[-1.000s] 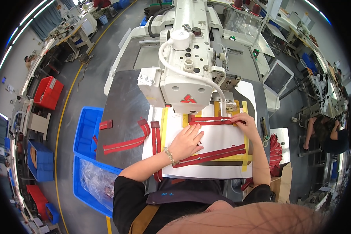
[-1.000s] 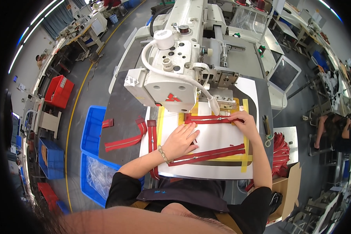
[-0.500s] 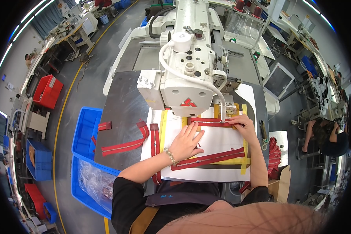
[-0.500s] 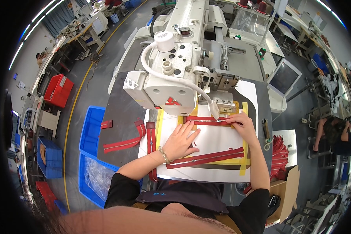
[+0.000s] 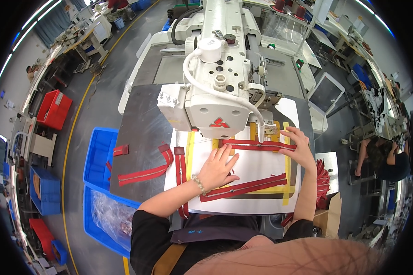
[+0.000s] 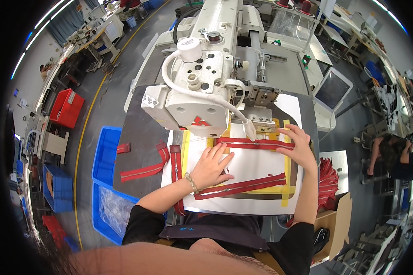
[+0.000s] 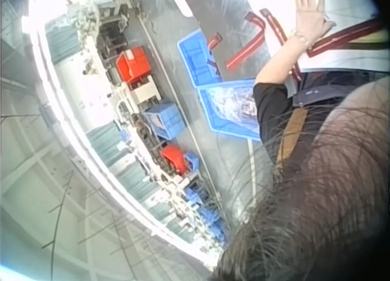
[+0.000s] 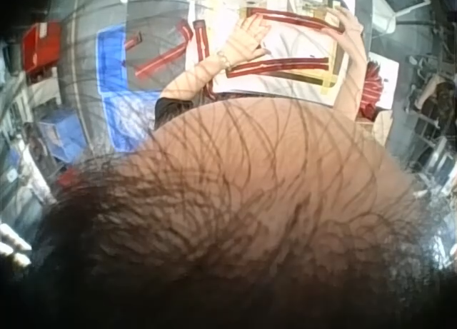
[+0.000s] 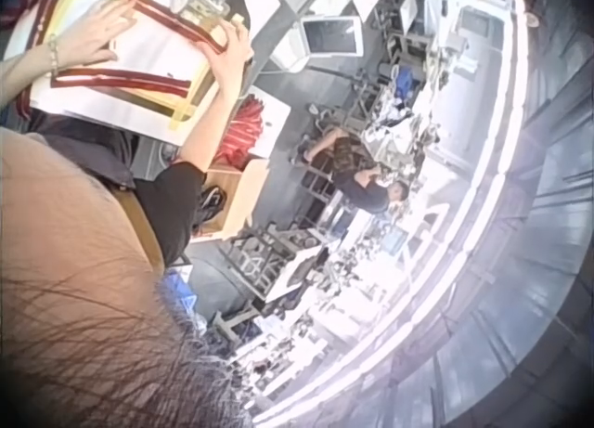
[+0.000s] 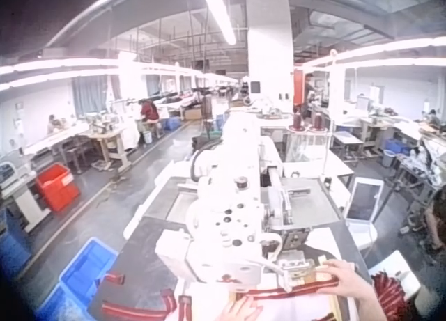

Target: Sewing and assembling red leather or synthetic straps using an industrial sewing machine.

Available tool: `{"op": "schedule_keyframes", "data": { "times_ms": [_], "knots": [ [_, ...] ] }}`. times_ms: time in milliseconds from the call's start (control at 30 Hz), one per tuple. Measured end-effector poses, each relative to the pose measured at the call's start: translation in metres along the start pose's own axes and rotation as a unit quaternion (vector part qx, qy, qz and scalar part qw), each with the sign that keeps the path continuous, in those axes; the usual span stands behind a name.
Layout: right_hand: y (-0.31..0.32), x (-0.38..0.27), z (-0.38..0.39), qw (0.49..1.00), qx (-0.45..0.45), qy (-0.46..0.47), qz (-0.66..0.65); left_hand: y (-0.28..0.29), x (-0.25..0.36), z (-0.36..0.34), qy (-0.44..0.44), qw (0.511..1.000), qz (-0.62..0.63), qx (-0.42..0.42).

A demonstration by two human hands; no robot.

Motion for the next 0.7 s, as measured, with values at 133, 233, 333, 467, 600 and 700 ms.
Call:
{"op": "schedule_keyframes", "data": {
  "times_ms": [133, 233, 333, 467, 600, 700],
  "knots": [
    [-0.056, -0.002, -0.018, 0.991, -0.033, 0.047, -0.120, 0.002, 0.001, -0.001, -0.009, 1.000, 0.005, 0.003],
    [-0.092, -0.037, -0.046, 0.994, -0.046, 0.059, -0.074, 0.001, -0.002, 0.003, -0.003, 1.000, 0.008, 0.004],
    [-0.110, -0.035, -0.069, 0.987, 0.081, 0.112, -0.086, 0.003, 0.003, 0.005, -0.028, 0.999, 0.019, 0.002],
    [-0.133, -0.025, -0.087, 0.980, 0.101, 0.099, -0.142, 0.022, 0.016, 0.014, -0.136, 0.988, 0.054, 0.057],
    [-0.123, -0.052, -0.073, 0.954, -0.075, 0.054, -0.284, 0.041, 0.017, 0.021, -0.151, 0.979, 0.066, 0.119],
    [-0.106, -0.069, -0.062, 0.973, -0.050, 0.158, -0.161, 0.036, 0.010, 0.017, -0.116, 0.986, 0.071, 0.093]
  ]
}}
Point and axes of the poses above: each hand's wrist, its own z-axis away from the middle knuckle, its own y-axis out of the back of the hand, x = y × z, the point moved 9 cm from there along -z, towards the middle knuckle, and after that the axes turned 11 degrees about y, right-handed, at the moved point
